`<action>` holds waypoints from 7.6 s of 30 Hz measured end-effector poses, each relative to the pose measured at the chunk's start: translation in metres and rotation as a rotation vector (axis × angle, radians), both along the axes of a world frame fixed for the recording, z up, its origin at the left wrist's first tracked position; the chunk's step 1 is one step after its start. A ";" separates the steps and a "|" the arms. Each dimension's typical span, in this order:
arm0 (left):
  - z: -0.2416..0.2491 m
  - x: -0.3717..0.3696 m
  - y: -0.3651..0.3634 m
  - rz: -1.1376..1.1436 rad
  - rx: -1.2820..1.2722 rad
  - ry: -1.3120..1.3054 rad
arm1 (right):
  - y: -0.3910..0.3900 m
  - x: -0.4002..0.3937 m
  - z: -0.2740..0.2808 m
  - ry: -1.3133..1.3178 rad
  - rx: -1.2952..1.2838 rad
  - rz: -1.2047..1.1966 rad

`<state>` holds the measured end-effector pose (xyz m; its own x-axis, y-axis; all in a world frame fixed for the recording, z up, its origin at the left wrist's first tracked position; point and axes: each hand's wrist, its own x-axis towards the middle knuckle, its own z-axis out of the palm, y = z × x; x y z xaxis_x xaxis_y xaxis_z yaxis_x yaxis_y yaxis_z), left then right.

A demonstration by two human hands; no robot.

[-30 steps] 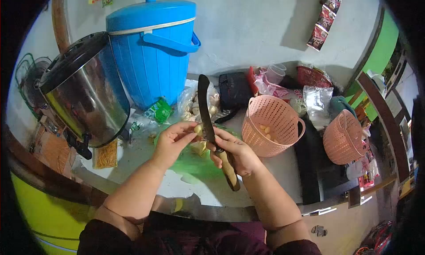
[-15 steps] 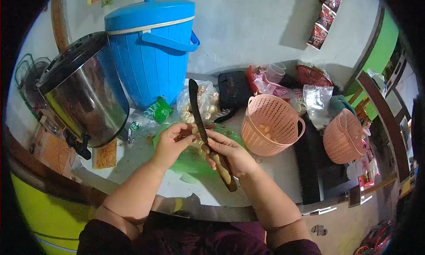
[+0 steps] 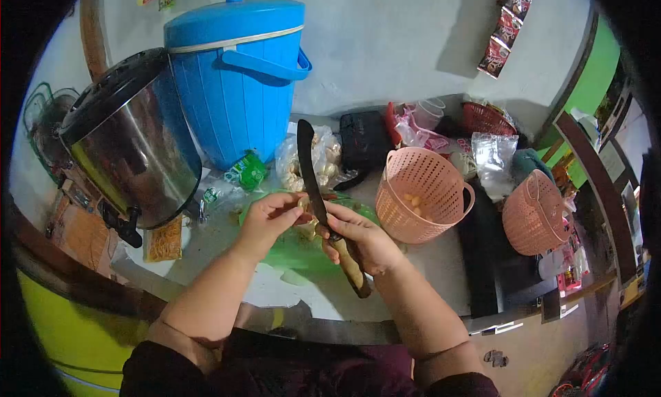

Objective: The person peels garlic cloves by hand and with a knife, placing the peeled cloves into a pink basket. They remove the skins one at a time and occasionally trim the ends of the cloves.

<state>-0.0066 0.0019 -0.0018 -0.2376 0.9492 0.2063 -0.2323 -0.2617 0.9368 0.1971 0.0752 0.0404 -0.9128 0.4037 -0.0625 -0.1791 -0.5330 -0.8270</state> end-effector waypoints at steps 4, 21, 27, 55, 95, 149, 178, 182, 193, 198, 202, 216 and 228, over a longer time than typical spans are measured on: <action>0.002 0.000 -0.001 -0.070 -0.009 0.009 | 0.003 0.001 0.001 0.029 0.030 -0.019; 0.002 -0.005 0.006 0.042 -0.061 -0.183 | 0.001 -0.003 -0.004 -0.208 0.216 -0.208; 0.005 -0.002 0.006 0.077 -0.073 -0.144 | 0.002 -0.004 -0.004 -0.207 0.314 -0.203; -0.001 0.001 -0.001 0.086 -0.016 0.148 | -0.008 -0.004 0.004 -0.209 0.759 -0.211; 0.005 -0.002 0.002 -0.102 0.010 -0.261 | -0.005 -0.006 -0.004 -0.129 0.532 -0.269; -0.002 0.005 -0.007 0.195 -0.016 0.625 | -0.006 -0.002 0.002 -0.274 0.818 -0.170; 0.021 0.015 -0.012 0.328 0.087 0.746 | -0.007 -0.002 0.005 -0.264 0.569 -0.188; 0.013 0.009 -0.011 0.320 0.114 0.789 | -0.008 -0.001 0.008 -0.200 0.635 -0.153; 0.019 0.013 -0.012 0.292 0.131 0.765 | -0.009 -0.005 -0.004 -0.201 0.837 -0.137; 0.018 0.011 -0.012 0.333 0.112 0.871 | -0.009 -0.004 0.002 -0.234 0.750 -0.172; 0.020 0.012 -0.010 0.336 0.097 0.770 | -0.001 -0.004 -0.006 -0.220 0.669 -0.202; 0.013 0.009 -0.007 0.153 0.027 0.581 | -0.003 -0.003 -0.002 -0.217 0.738 -0.203; 0.001 0.004 -0.001 0.024 -0.062 0.216 | -0.003 -0.002 -0.002 -0.255 0.612 -0.189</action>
